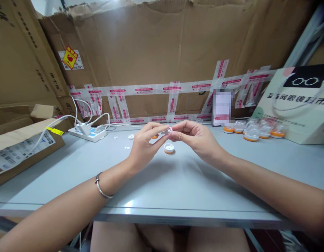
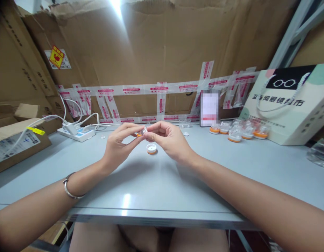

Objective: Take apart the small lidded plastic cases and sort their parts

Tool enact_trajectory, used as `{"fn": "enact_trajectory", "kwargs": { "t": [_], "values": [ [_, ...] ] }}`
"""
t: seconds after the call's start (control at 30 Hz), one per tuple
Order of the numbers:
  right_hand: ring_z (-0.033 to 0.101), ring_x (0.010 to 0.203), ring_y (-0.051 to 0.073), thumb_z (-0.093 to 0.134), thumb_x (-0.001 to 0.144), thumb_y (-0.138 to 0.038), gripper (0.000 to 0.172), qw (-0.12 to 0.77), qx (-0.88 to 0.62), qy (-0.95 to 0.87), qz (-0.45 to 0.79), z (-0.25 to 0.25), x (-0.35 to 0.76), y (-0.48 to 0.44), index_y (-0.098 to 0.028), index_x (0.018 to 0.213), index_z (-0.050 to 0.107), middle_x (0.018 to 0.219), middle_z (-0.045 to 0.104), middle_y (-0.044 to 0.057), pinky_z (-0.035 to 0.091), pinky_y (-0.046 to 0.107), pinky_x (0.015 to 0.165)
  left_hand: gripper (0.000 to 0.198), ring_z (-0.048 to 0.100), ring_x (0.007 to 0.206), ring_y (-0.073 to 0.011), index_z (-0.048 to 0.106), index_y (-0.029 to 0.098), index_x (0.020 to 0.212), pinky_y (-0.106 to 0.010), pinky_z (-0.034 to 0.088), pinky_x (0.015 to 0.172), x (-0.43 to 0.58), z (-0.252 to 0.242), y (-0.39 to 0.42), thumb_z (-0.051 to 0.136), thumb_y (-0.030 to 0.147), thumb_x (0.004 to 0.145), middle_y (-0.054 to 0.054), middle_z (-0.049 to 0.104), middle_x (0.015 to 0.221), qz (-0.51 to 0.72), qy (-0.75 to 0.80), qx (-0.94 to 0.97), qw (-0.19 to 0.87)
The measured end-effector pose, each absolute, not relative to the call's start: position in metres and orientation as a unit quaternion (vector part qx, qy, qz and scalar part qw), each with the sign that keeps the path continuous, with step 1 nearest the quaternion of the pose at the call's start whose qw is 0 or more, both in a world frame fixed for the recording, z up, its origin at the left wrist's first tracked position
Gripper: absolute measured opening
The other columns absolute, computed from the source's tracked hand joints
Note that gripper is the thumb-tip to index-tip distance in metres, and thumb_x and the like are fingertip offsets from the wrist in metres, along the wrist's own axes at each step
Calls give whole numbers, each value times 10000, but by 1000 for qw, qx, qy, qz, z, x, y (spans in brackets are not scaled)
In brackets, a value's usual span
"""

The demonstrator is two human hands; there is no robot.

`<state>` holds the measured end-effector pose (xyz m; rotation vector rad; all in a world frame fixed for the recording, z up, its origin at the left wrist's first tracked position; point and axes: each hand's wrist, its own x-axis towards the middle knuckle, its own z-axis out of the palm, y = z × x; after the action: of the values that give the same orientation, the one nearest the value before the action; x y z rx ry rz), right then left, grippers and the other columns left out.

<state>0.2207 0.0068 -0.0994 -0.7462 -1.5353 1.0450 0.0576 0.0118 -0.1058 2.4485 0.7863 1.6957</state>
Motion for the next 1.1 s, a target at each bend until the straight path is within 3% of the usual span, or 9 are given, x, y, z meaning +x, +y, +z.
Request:
{"fn": "enact_trajectory", "kwargs": {
  "t": [0.3,0.5,0.67,1.1],
  "values": [
    [620,721,139,604,716,-409,269,503,-340,-670,428,-99,223,10,-154,784,657,745,670,38,506,302,723,171,561,722,-102,633,189,949,-235,473,659,56,-109,17,544,164,804,-32,624,801,491,249,832,-65],
    [629,680,157,615,694,-321,182,485,-399,-699,341,-101,223,9,-160,736,687,710,684,40,516,279,651,140,534,664,-98,620,169,874,-212,448,623,56,-112,17,487,193,840,-23,601,727,430,245,851,-176],
    [630,639,152,630,670,-319,188,501,-390,-678,370,-106,222,13,-147,712,693,662,681,35,532,283,640,172,532,663,-105,605,167,839,-213,432,607,58,-112,16,437,194,862,-27,609,740,390,265,846,-250],
    [633,618,149,688,620,-394,254,513,-387,-614,459,-116,221,19,-147,679,691,615,671,34,549,308,650,200,532,683,-108,576,147,791,-222,419,620,57,-113,16,405,205,877,-42,596,752,340,294,854,-261]
  ]
}}
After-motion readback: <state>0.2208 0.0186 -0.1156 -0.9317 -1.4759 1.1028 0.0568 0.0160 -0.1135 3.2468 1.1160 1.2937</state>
